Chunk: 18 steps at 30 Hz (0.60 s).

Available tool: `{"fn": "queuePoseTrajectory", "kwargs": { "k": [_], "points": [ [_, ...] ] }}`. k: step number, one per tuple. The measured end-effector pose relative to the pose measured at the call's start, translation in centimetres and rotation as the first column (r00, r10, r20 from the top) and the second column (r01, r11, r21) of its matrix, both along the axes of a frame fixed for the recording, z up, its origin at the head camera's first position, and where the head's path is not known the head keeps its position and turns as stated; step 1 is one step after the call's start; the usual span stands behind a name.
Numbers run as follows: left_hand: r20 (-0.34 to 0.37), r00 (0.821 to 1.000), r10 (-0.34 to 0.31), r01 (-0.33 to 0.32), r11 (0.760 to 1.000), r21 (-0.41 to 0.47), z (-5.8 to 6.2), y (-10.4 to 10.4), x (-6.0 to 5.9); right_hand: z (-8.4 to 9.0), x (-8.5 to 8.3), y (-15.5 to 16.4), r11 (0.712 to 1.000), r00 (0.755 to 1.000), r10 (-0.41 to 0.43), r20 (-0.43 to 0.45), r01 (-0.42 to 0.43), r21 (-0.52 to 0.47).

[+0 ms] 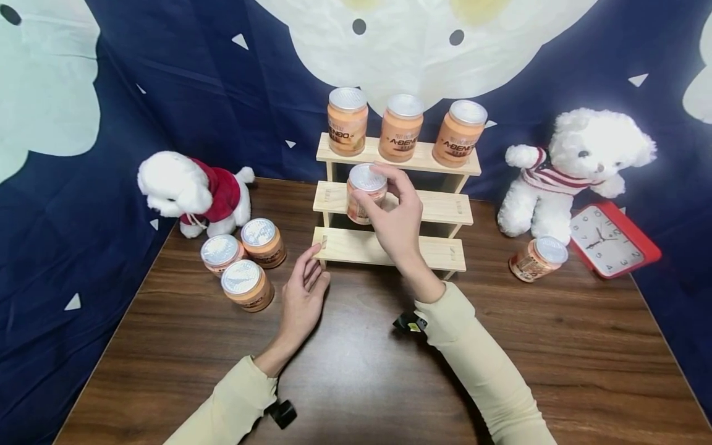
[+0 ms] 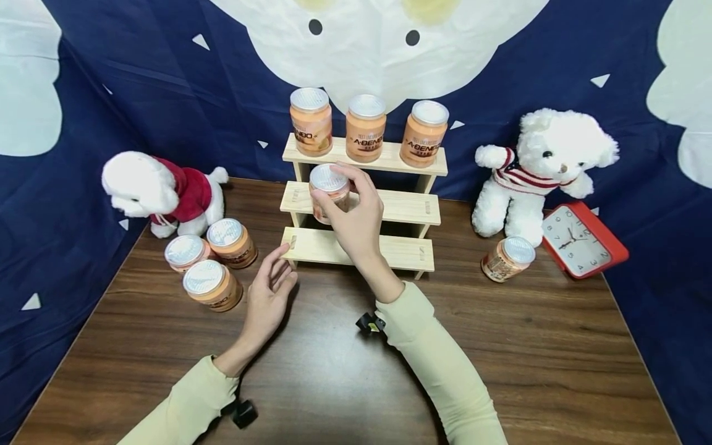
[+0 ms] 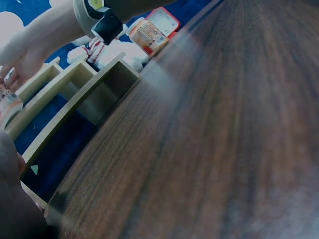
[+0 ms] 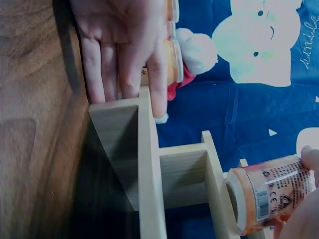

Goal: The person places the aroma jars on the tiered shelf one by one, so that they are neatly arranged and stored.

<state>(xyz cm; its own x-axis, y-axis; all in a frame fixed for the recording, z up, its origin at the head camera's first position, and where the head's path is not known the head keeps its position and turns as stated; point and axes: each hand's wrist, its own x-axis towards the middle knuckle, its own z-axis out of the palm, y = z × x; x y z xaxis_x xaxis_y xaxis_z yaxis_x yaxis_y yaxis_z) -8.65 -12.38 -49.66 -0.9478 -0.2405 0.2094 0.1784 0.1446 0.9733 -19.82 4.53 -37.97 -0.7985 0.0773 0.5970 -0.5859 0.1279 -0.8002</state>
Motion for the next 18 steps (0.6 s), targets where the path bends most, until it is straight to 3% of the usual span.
{"fn": "queuePoseTrajectory", "kwargs": {
  "k": [6,13,18],
  "points": [
    [0.017,1.000,-0.004,0.004,1.000,-0.004,0.3,0.0,0.1,-0.3,-0.4,-1.1,0.999,0.999,-0.035,0.017,0.035,-0.028],
    [0.028,1.000,-0.012,0.012,1.000,0.007,-2.5,-0.7,-0.8,-0.5,-1.1,-1.9,0.998,0.998,-0.060,0.023,0.060,-0.021],
    [0.010,1.000,-0.016,0.016,1.000,0.009,-2.9,-0.8,-1.0,-0.6,-1.5,-2.4,0.997,0.997,-0.077,0.015,0.077,-0.019]
  ]
}}
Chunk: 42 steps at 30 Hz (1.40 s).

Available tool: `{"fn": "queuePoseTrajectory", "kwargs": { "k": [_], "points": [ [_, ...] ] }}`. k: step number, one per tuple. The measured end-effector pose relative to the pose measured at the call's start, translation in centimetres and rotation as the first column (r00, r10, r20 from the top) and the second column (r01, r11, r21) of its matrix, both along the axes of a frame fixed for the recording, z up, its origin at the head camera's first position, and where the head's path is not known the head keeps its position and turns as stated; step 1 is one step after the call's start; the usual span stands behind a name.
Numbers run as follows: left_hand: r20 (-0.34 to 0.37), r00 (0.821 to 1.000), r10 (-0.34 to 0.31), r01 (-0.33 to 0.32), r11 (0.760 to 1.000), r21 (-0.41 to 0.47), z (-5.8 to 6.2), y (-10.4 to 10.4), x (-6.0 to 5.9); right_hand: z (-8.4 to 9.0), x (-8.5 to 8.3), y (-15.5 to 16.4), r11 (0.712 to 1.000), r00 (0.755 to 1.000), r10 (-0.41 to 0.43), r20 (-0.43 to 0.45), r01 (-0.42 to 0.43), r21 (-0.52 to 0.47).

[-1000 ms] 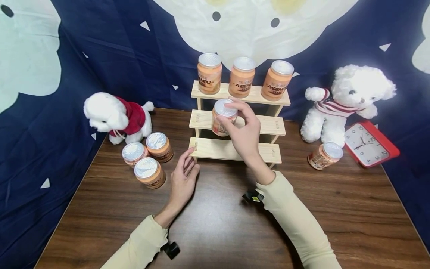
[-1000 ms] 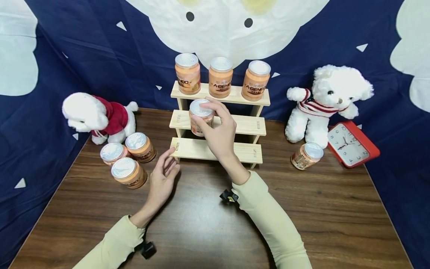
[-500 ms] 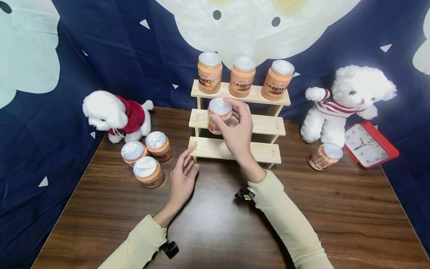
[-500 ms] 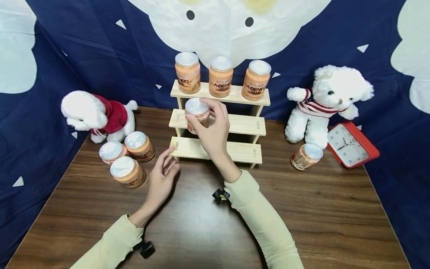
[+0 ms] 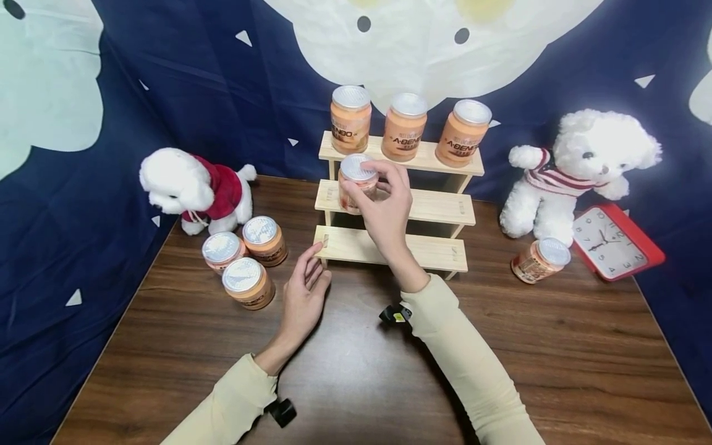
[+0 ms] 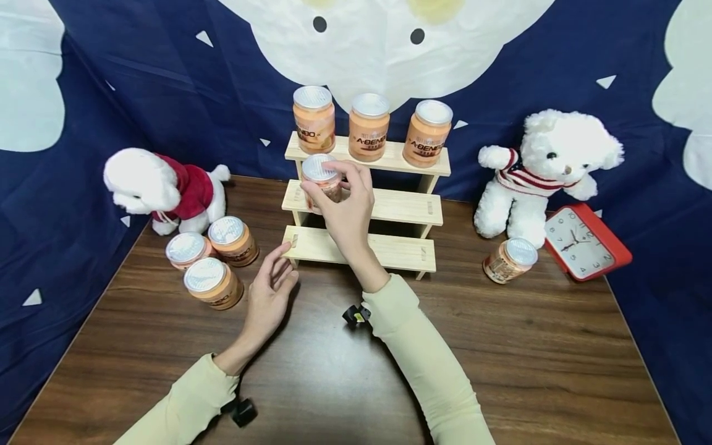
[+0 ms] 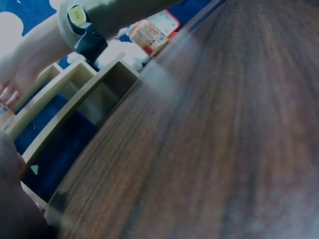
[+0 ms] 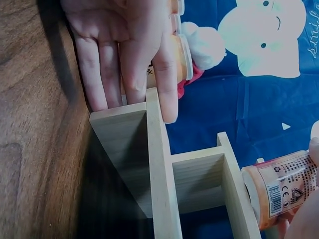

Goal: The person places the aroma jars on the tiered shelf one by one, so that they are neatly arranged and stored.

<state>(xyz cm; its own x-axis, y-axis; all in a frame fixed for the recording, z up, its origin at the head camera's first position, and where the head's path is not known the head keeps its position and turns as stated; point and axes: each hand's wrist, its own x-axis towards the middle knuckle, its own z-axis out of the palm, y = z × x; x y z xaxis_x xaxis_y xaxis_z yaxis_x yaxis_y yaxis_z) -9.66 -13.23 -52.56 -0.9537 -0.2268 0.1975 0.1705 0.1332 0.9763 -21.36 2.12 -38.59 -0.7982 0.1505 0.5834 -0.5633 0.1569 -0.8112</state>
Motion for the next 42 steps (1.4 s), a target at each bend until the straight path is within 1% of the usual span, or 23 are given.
{"fn": "queuePoseTrajectory", "kwargs": {
  "k": [2,5,7,8,9,12,14,15,20,26,31,34,36,37,39,41,42],
  "points": [
    [-0.004,1.000,-0.001,0.001,1.000,0.010,0.2,0.0,0.0,0.0,-0.2,-0.2,1.000,1.000,-0.002,0.000,0.002,0.001],
    [0.033,0.999,-0.002,0.002,1.000,0.014,2.0,0.4,0.5,0.0,-0.5,-0.5,1.000,1.000,-0.012,0.012,0.012,0.007],
    [0.053,0.999,0.000,0.000,1.000,0.004,1.9,0.3,0.4,0.1,-0.6,-0.7,1.000,0.999,-0.026,0.019,0.026,0.008],
    [0.044,0.999,0.002,-0.002,1.000,0.000,1.9,0.3,0.4,0.1,-0.7,-0.9,0.999,0.999,-0.034,0.022,0.034,0.008],
    [0.040,0.999,0.002,-0.001,1.000,-0.007,2.3,0.4,0.5,0.1,-0.7,-1.0,0.999,0.999,-0.044,0.023,0.043,0.011],
    [0.023,1.000,0.007,-0.006,1.000,-0.014,2.1,0.4,0.5,0.1,-0.8,-1.4,0.998,0.998,-0.067,0.019,0.067,0.017],
    [0.016,1.000,0.009,-0.009,1.000,-0.012,3.0,0.7,0.8,0.0,-0.8,-1.5,0.997,0.997,-0.077,0.014,0.076,0.020],
    [0.028,1.000,0.014,-0.013,1.000,-0.017,3.5,0.8,1.0,0.0,-0.8,-1.5,0.997,0.997,-0.078,0.013,0.077,0.023],
    [0.038,0.999,0.027,-0.026,0.999,-0.022,3.4,0.9,1.1,-0.1,-0.6,-1.3,0.997,0.998,-0.052,0.023,0.051,0.055],
    [0.041,0.999,0.002,-0.002,1.000,0.013,3.6,0.8,1.3,0.3,-0.3,-0.4,0.994,0.999,0.004,0.035,-0.008,0.109],
    [0.042,0.999,-0.001,0.000,1.000,0.026,3.6,0.8,1.3,0.8,-0.1,0.5,0.991,1.000,0.012,0.020,-0.015,0.130],
    [0.044,0.999,0.007,-0.007,1.000,0.012,3.6,0.9,1.3,1.2,0.1,1.0,0.994,1.000,0.008,-0.005,-0.007,0.112],
    [0.040,0.999,0.012,-0.012,1.000,0.001,3.6,0.9,1.3,1.4,0.4,1.4,0.997,1.000,0.009,-0.022,-0.007,0.081],
    [0.026,1.000,0.011,-0.011,1.000,-0.002,3.2,0.9,1.2,1.6,0.6,1.6,0.998,0.999,0.010,-0.031,-0.008,0.062],
    [0.011,1.000,0.011,-0.011,1.000,-0.009,3.0,0.8,1.1,1.8,0.9,2.1,1.000,0.999,0.007,-0.043,-0.005,0.029],
    [-0.007,1.000,0.009,-0.009,1.000,-0.013,2.5,0.7,1.0,2.0,1.3,2.6,1.000,0.998,0.001,-0.058,-0.001,0.002],
    [-0.013,1.000,0.006,-0.006,1.000,-0.012,2.0,0.5,0.8,2.1,1.5,2.9,1.000,0.998,-0.002,-0.064,0.001,-0.006]
  ]
}}
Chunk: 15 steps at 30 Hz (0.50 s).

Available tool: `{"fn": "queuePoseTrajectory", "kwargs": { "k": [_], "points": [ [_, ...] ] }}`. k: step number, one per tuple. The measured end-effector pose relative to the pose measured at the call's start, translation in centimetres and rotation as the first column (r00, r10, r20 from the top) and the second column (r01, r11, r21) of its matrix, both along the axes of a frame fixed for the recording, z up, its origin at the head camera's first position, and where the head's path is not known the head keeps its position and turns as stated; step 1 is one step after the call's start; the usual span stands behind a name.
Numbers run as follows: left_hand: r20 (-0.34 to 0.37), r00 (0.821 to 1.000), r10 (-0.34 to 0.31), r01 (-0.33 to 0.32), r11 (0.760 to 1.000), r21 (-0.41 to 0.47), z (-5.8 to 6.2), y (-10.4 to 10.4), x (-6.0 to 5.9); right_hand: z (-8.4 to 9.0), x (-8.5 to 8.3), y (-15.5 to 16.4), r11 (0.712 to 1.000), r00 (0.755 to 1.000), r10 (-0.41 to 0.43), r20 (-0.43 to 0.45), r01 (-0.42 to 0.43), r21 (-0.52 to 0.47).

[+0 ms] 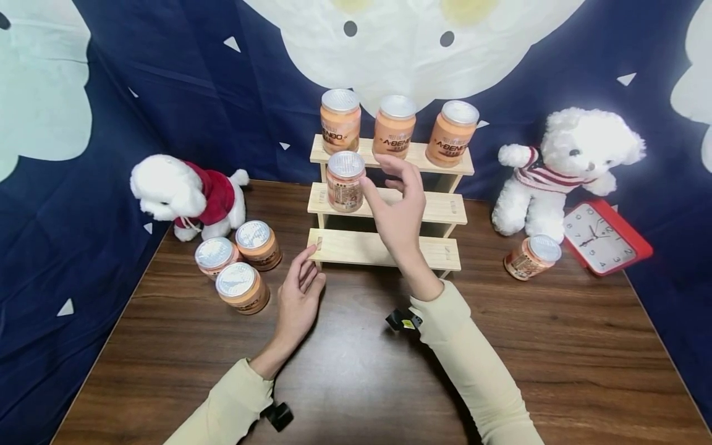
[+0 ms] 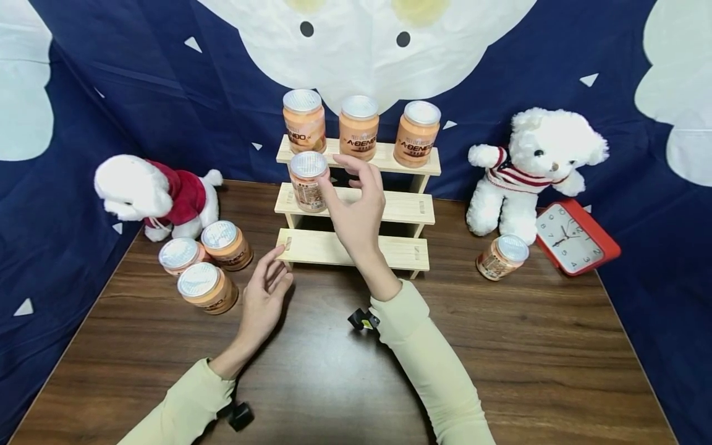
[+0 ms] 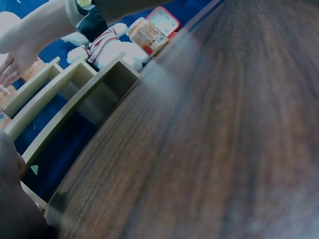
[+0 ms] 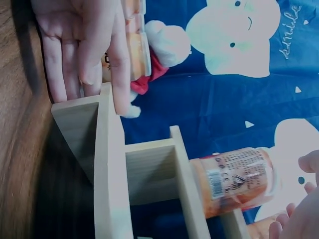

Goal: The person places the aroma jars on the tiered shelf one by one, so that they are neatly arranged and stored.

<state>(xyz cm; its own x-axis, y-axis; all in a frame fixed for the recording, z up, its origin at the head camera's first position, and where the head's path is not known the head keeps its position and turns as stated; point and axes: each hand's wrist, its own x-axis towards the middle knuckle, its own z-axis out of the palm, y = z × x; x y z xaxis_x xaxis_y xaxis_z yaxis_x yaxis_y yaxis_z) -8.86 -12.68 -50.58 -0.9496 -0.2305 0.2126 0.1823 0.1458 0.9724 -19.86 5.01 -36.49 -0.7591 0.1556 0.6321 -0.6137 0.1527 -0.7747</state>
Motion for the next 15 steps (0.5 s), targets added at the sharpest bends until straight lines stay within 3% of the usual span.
{"fn": "queuePoseTrajectory", "kwargs": {
  "k": [6,9,15],
  "points": [
    [0.049,0.999,-0.006,0.005,1.000,0.013,-1.8,-0.6,-0.6,0.5,1.1,1.4,0.999,0.999,0.001,-0.041,-0.003,-0.045],
    [0.060,0.998,-0.003,0.002,1.000,0.015,-1.7,-0.6,-0.6,0.7,1.5,2.1,0.997,0.998,-0.003,-0.065,-0.002,-0.076],
    [0.012,1.000,-0.003,0.003,1.000,-0.001,-0.8,-0.3,-0.3,1.1,2.5,3.6,0.994,0.994,-0.018,-0.106,0.006,-0.112]
  ]
}}
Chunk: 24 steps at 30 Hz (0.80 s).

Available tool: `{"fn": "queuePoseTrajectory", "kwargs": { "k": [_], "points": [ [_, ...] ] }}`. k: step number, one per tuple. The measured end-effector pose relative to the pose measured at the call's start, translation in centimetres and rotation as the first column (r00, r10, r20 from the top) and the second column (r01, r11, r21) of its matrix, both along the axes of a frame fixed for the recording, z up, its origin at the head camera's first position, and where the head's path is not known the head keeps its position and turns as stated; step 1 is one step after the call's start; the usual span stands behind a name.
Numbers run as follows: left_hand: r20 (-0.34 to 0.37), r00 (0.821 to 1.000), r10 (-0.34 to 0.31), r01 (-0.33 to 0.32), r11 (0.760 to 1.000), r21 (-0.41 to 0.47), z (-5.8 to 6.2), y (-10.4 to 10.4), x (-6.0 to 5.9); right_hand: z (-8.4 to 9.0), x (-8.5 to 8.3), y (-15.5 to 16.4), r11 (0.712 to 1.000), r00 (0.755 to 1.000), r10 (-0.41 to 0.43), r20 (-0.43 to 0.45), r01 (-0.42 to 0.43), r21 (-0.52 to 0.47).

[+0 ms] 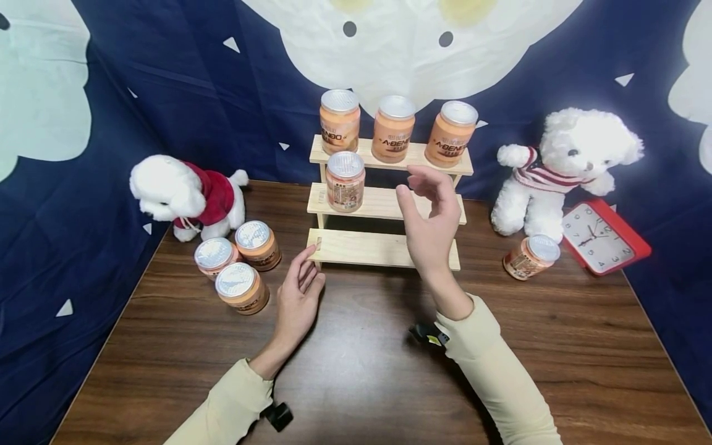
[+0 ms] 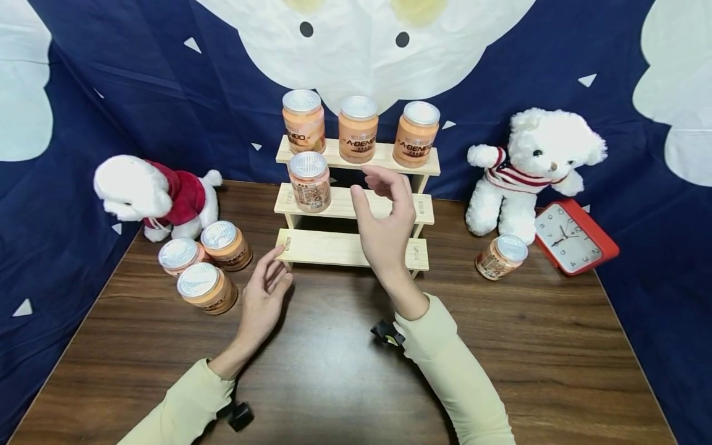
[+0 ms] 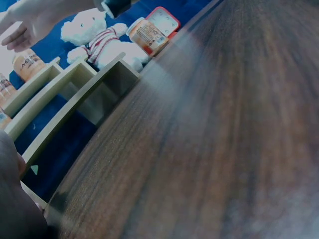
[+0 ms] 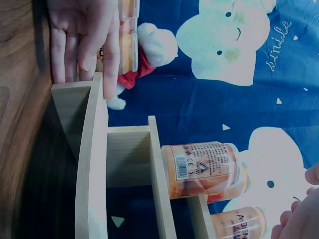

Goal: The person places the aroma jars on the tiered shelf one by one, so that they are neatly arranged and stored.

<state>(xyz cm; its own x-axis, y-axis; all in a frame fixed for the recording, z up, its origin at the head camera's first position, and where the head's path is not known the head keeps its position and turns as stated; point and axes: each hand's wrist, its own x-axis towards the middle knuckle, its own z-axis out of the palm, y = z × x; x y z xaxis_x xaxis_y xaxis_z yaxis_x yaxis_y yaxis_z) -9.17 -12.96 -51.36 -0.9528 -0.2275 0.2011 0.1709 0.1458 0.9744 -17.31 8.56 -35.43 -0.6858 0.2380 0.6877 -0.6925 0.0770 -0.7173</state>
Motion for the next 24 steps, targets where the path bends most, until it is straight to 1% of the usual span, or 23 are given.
{"fn": "queuePoseTrajectory", "kwargs": {
  "k": [2,6,8,10,15,17,22,24],
  "points": [
    [0.018,1.000,-0.001,0.001,1.000,0.005,0.1,0.0,0.0,0.0,0.4,0.5,1.000,1.000,0.001,-0.016,-0.001,-0.005],
    [0.055,0.998,0.000,0.000,1.000,0.010,-0.6,-0.2,-0.3,-0.1,1.4,1.4,0.999,0.999,0.013,-0.041,-0.015,-0.034],
    [0.047,0.999,-0.003,0.003,1.000,0.001,-0.9,-0.3,-0.4,-0.1,2.0,1.8,0.998,0.998,0.022,-0.052,-0.025,-0.055],
    [0.049,0.999,-0.004,0.004,1.000,0.001,0.0,0.0,-0.1,-0.1,2.6,2.2,0.998,0.998,0.022,-0.062,-0.026,-0.065],
    [0.047,0.999,-0.007,0.006,1.000,0.014,0.0,-0.1,-0.1,0.1,3.9,3.2,0.997,0.997,0.009,-0.071,-0.015,-0.077],
    [0.032,0.999,-0.009,0.008,1.000,0.012,-1.0,-0.3,-0.4,0.2,4.3,3.6,0.996,0.998,0.015,-0.068,-0.021,-0.090],
    [0.019,1.000,-0.011,0.011,1.000,0.004,-1.0,-0.3,-0.3,0.0,4.8,4.8,0.991,0.998,0.031,-0.057,-0.039,-0.130],
    [0.005,1.000,-0.010,0.010,1.000,-0.002,-1.1,-0.2,-0.3,-0.2,4.9,5.4,0.990,0.998,0.022,-0.052,-0.029,-0.134]
  ]
}}
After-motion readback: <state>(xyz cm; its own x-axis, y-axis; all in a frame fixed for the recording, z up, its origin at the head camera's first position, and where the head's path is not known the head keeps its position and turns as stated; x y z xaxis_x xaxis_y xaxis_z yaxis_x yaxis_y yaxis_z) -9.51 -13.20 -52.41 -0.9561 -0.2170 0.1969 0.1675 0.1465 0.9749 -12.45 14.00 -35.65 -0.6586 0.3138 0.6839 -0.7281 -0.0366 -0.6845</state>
